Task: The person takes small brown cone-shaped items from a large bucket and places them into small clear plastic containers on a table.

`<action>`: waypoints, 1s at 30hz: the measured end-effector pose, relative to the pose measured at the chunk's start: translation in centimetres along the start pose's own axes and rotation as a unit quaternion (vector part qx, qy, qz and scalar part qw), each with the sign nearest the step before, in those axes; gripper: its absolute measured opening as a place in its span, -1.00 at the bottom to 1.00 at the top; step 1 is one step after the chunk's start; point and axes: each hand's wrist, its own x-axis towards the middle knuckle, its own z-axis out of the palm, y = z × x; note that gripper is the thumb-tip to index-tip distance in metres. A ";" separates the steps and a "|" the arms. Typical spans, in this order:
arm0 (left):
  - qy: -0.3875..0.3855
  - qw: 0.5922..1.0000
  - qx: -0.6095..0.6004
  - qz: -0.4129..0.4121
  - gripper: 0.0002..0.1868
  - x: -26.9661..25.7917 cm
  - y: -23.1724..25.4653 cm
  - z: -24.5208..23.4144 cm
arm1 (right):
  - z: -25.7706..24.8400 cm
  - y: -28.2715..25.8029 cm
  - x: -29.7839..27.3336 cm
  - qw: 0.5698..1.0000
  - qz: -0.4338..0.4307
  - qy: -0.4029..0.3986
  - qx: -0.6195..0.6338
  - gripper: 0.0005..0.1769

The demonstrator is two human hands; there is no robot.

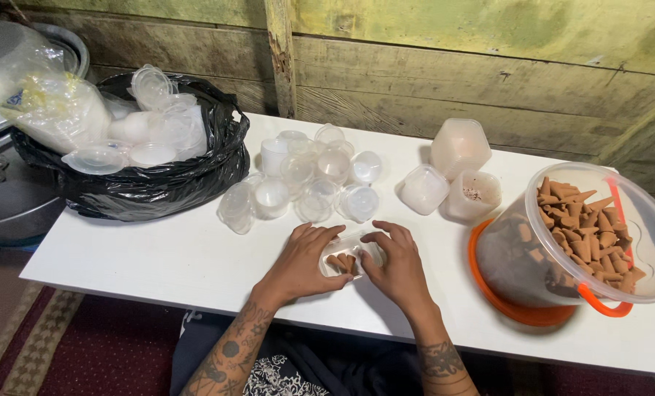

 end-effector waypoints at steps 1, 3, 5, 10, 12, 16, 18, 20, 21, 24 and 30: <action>0.001 1.000 -0.001 0.002 -0.05 0.1 -0.4 0.4 | -0.5 -0.6 0.1 1.000 -0.001 0.001 -0.002 -0.76; 0.009 1.000 -0.012 -0.016 -0.12 0.4 -1.4 1.2 | -1.4 -1.7 0.2 0.997 0.036 -0.063 0.021 -0.78; -0.004 0.999 -0.028 -0.017 -0.04 0.1 -0.8 0.4 | -1.8 -2.2 0.1 0.994 0.059 -0.084 0.024 -0.76; -0.045 0.998 -0.037 -0.019 0.09 -0.5 -0.4 0.0 | -2.9 -3.2 -0.4 0.985 0.107 -0.132 0.029 -0.71; -0.058 0.996 -0.046 -0.038 0.00 -0.3 -0.6 0.1 | -3.4 -3.5 -0.4 0.985 0.089 -0.148 0.016 -0.71; -0.068 0.995 -0.060 -0.040 0.01 0.0 -0.8 -0.3 | -3.5 -2.7 0.2 0.987 0.044 -0.151 -0.020 -0.76; -0.091 0.992 -0.072 -0.057 0.01 0.1 -0.9 -0.4 | -3.3 -2.1 0.4 0.986 0.006 -0.152 -0.064 -0.80; -0.097 0.990 -0.081 -0.066 0.03 0.1 -0.8 -0.2 | -3.3 -2.8 0.8 0.982 -0.018 -0.162 -0.091 -0.82; -0.103 0.988 -0.090 -0.074 0.05 0.1 -0.8 0.0 | -3.3 -3.1 0.9 0.977 -0.042 -0.172 -0.117 -0.83; -0.105 0.986 -0.098 -0.086 0.07 -0.1 0.0 -0.2 | -3.8 -4.8 1.1 0.963 -0.053 -0.213 -0.154 -0.82; -0.092 0.986 -0.096 -0.099 0.06 -0.8 -1.1 0.6 | -3.2 -4.5 2.1 0.941 -0.029 -0.260 -0.215 -0.66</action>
